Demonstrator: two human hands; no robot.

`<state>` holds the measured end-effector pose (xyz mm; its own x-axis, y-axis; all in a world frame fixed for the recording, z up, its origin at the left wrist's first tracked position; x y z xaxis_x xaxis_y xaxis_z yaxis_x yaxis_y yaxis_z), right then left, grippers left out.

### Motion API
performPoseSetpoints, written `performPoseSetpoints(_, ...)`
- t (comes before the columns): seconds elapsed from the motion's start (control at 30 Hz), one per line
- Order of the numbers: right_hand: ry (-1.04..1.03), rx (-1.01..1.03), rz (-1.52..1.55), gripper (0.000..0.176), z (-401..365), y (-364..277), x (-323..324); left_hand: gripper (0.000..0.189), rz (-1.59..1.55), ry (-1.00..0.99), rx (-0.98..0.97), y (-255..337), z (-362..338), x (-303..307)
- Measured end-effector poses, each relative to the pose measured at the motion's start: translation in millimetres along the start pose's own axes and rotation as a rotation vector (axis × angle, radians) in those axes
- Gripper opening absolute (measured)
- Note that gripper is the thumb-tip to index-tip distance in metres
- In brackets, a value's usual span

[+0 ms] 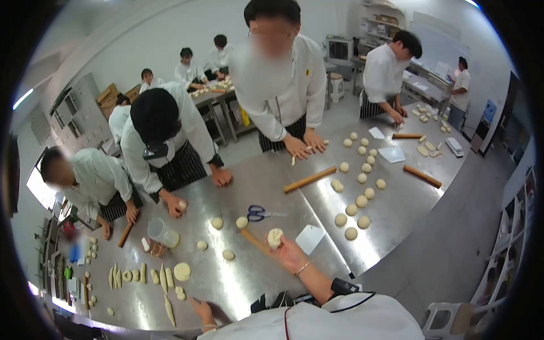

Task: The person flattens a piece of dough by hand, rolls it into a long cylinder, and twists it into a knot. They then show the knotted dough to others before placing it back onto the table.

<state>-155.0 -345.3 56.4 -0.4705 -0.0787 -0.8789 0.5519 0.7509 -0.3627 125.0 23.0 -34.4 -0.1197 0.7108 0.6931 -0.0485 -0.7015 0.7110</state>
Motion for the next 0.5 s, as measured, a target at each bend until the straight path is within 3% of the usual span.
performPoseSetpoints(0.07,0.022,-0.011,0.01,0.038,-0.2,2.9,4.6,0.065,-0.054,-0.017,0.062,18.3,-9.0,12.7)
performPoseSetpoints(0.13,0.009,0.002,0.004,0.038,0.3,0.7,2.6,0.054,-0.001,0.118,-0.014,-4.4,1.0,3.5)
performPoseSetpoints(0.17,0.032,-0.013,0.006,0.038,-3.4,1.6,0.5,0.054,-0.021,0.119,-0.019,21.0,-5.1,15.2)
performPoseSetpoints(0.23,0.051,-0.026,0.007,0.039,-5.1,0.8,-1.7,0.029,-0.28,0.131,-0.348,114.5,-42.2,75.8)
performPoseSetpoints(0.27,0.049,-0.023,0.018,0.039,-6.0,0.7,-2.0,0.03,-0.306,0.129,-0.385,117.6,-46.2,85.0)
performPoseSetpoints(0.5,0.063,0.009,0.091,0.042,-5.3,-7.1,7.4,0.034,-0.168,0.035,-0.146,53.8,-23.8,44.6)
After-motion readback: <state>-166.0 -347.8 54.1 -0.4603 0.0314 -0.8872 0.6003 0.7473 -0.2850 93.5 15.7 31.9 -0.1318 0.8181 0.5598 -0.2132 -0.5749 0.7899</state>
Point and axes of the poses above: each hand's wrist, its own z-axis towards the middle knuckle, its own x-axis out of the back of the hand, y = z × x, the point moved 9 cm from there along z, towards the middle knuckle, and after that the axes turned 13 degrees about y, right-handed, at the moved point
